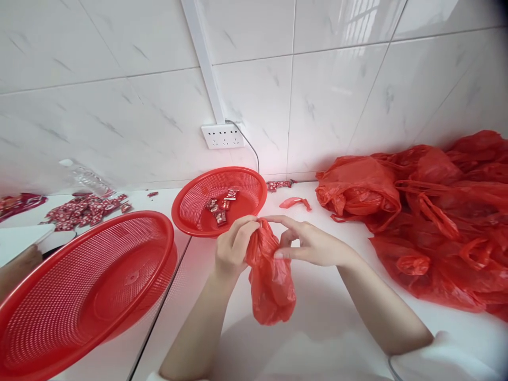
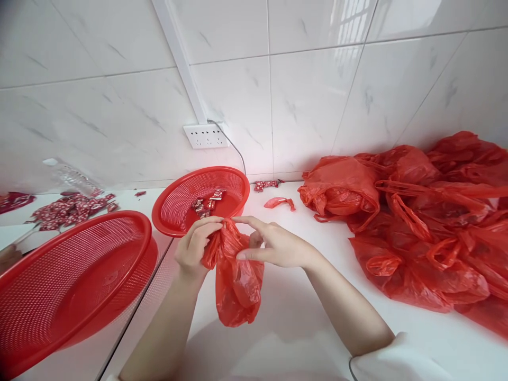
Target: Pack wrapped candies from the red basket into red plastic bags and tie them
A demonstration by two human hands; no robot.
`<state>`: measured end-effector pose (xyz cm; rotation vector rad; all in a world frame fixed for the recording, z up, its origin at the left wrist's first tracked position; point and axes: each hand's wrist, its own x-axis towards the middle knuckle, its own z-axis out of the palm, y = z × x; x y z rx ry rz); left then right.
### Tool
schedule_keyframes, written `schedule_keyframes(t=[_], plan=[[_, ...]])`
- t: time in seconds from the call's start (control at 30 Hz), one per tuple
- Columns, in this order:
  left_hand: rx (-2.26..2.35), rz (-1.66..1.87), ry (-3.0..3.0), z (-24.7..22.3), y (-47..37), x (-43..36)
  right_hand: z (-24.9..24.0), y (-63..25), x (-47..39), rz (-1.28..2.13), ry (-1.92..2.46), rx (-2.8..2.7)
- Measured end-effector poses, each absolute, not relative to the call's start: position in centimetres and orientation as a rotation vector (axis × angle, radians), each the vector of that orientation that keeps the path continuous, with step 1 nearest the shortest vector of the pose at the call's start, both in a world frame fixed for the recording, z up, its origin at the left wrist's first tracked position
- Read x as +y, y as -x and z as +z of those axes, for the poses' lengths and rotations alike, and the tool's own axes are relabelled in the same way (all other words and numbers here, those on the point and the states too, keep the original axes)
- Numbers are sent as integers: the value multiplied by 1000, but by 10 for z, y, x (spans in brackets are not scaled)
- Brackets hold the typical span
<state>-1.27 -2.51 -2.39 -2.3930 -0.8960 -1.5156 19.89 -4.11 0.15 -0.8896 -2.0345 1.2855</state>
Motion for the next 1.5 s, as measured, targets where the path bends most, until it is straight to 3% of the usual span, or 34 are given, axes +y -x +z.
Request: schedule_keyframes(t=[0.2, 0.37, 0.57, 0.7, 1.07, 1.3, 1.5], plan=[[-1062, -1224, 2593, -24, 3, -25, -6, -196, -31, 1244, 889, -1908], [-1096, -1216, 2785, -23, 5, -24, -10, -199, -22, 1191, 912, -1554], [-850, -1576, 3293, -11, 3, -21, -12, -201, -16, 1623, 666, -1079], [-1003, -1808, 3377, -4, 1, -22, -5, -197, -21, 1766, 532, -880], [-1465, -1574, 3267, 16, 34, -20, 17, -253, -22, 1141, 751, -1067], [-1788, -884, 3462, 20, 34, -14, 5, -255, -13, 953, 962, -1275], [-1827, -259, 3560, 13, 38, -13, 0, -254, -17, 590, 1412, -1816]])
